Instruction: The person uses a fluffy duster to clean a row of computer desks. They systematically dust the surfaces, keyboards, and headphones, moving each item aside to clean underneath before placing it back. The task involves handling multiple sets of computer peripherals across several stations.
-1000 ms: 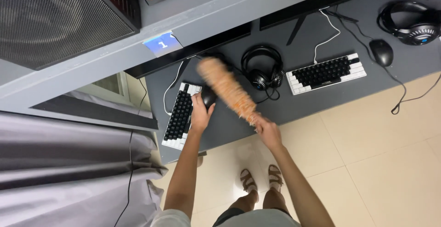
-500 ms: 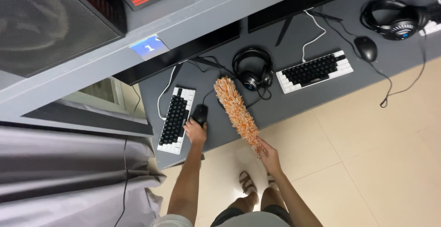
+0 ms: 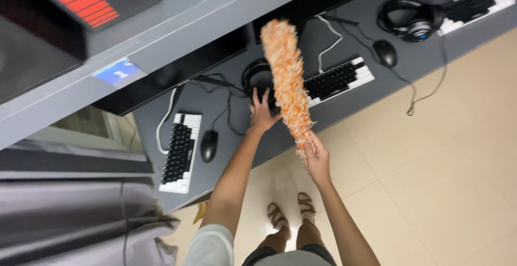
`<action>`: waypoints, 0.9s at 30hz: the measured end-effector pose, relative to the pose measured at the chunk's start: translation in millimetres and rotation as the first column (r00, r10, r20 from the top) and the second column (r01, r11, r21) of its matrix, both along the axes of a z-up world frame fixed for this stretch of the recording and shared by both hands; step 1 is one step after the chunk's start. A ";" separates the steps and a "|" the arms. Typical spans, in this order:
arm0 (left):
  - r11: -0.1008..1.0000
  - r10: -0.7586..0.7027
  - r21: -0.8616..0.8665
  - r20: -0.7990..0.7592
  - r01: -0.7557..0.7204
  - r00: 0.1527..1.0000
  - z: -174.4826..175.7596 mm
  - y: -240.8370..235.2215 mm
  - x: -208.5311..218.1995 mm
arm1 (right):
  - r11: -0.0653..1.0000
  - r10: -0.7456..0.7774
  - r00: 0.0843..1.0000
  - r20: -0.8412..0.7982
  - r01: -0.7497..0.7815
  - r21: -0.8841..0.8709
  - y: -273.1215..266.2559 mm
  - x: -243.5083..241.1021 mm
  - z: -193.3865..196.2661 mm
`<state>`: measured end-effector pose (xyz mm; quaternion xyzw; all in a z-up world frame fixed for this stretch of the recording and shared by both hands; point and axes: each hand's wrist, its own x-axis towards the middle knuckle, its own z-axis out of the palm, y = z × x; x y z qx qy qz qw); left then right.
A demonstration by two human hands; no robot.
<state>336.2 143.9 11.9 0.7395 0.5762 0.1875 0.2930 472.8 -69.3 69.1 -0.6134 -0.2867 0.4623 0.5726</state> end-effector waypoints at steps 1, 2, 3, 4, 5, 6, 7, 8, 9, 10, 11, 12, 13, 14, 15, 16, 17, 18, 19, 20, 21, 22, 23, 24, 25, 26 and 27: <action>1.000 -0.008 -0.001 0.008 0.008 1.000 -3.7 5.9 10.2 | 1.000 -0.008 1.000 0.008 0.008 -0.001 3.0 9.0 -7.4; 0.996 0.035 -0.083 -0.053 -0.040 0.998 -8.1 10.2 20.0 | 0.995 -0.032 0.999 0.036 0.028 0.100 4.6 18.0 -15.0; 0.983 0.073 -0.160 -0.118 -0.092 0.990 -12.5 14.4 30.1 | 0.979 -0.056 0.996 0.062 0.042 0.200 6.2 27.3 -22.6; 0.983 0.069 -0.163 -0.114 -0.087 0.991 -20.7 19.1 36.6 | 0.979 -0.060 0.996 0.066 0.045 0.198 2.3 31.8 -19.1; 0.971 0.159 -0.161 -0.108 -0.175 0.981 -28.9 24.1 43.0 | 0.991 -0.075 0.995 0.069 0.067 0.115 -1.2 35.9 -15.4; 0.952 0.249 -0.157 -0.103 -0.263 0.963 -36.6 31.4 47.9 | 0.995 -0.091 0.993 0.072 0.089 0.035 -2.4 38.6 -12.0; 0.953 0.245 -0.159 -0.100 -0.259 0.964 -35.7 32.4 50.1 | 0.995 -0.095 0.993 0.075 0.092 0.034 -7.7 41.9 -17.7; 0.934 0.317 -0.150 -0.067 -0.324 0.946 -33.8 34.0 51.4 | 0.995 -0.085 0.993 0.079 0.089 -0.054 -12.0 45.2 -23.1; 0.911 0.387 -0.144 -0.032 -0.387 0.922 -32.0 35.8 52.2 | 0.986 -0.074 0.994 0.083 0.085 -0.141 -16.2 48.0 -28.6; 0.909 0.391 -0.147 -0.031 -0.391 0.920 -47.5 43.5 51.2 | 0.986 -0.069 0.994 0.085 0.081 -0.143 -20.5 49.8 -40.7; 0.915 0.393 -0.100 0.007 -0.390 0.920 -63.2 51.1 49.6 | 0.994 -0.051 0.994 0.094 0.060 -0.093 -25.0 51.1 -53.0; 0.917 0.397 -0.052 0.040 -0.395 0.917 -78.7 56.8 45.0 | 0.999 -0.029 0.995 0.099 0.033 -0.042 -30.6 51.0 -65.4; 0.914 0.405 -0.054 0.038 -0.403 0.913 -73.7 56.8 45.5 | 0.999 -0.020 0.995 0.098 0.024 -0.045 -30.3 53.0 -70.9; 0.918 0.397 -0.012 0.070 -0.397 0.915 -70.2 53.6 41.3 | 0.999 -0.017 0.997 0.079 0.021 -0.048 -32.3 51.9 -76.9; 0.920 0.386 0.031 0.101 -0.391 0.917 -66.5 50.4 36.5 | 0.999 -0.014 0.998 0.061 0.017 -0.051 -34.4 50.0 -82.7; 0.913 0.402 0.030 0.097 -0.406 0.911 -83.4 48.9 28.2 | 0.999 0.003 0.998 0.057 0.000 -0.054 -34.3 51.0 -82.8; 0.899 0.372 0.132 0.270 -0.417 0.888 -99.7 47.2 19.2 | 0.996 0.002 0.997 0.080 0.005 -0.085 -34.1 51.4 -82.3; 0.867 0.315 0.234 0.428 -0.441 0.847 -115.0 45.7 5.9 | 0.993 0.005 0.995 0.100 0.007 -0.115 -32.8 48.8 -81.9; 0.858 0.333 0.236 0.421 -0.456 0.844 -101.3 29.6 -8.8 | 0.993 0.025 0.995 0.093 -0.014 -0.117 -33.5 46.7 -85.4; 0.832 0.332 0.254 0.483 -0.492 0.810 -86.4 15.7 -22.5 | 0.988 0.045 0.994 0.103 -0.029 -0.153 -31.8 44.8 -89.2; 0.805 0.326 0.271 0.542 -0.528 0.774 -71.5 1.2 -35.7 | 0.981 0.067 0.991 0.112 -0.045 -0.188 -30.2 42.7 -92.9; 0.794 0.339 0.275 0.540 -0.542 0.771 -54.8 -13.9 -55.1 | 0.981 0.085 0.991 0.108 -0.064 -0.185 -28.1 38.0 -103.6; 0.793 0.345 0.229 0.594 -0.564 0.727 -38.1 -29.6 -74.0 | 0.988 0.145 0.976 0.162 -0.133 -0.080 -25.9 32.9 -114.3; 0.792 0.354 0.179 0.644 -0.584 0.678 -22.0 -48.4 -91.6 | 0.978 0.199 0.955 0.220 -0.209 0.021 -26.2 28.7 -124.9; 0.780 0.368 0.181 0.642 -0.599 0.673 -15.1 -59.4 -111.1 | 0.973 0.219 0.952 0.216 -0.228 0.021 -22.9 21.0 -112.2; 0.752 0.398 0.200 0.622 -0.628 0.675 -8.0 -68.8 -129.8 | 0.932 0.300 0.869 0.394 -0.355 0.073 -17.9 13.6 -99.6; 0.724 0.428 0.219 0.602 -0.655 0.674 -1.0 -78.9 -148.1 | 0.871 0.348 0.751 0.562 -0.481 0.102 -13.2 6.1 -87.2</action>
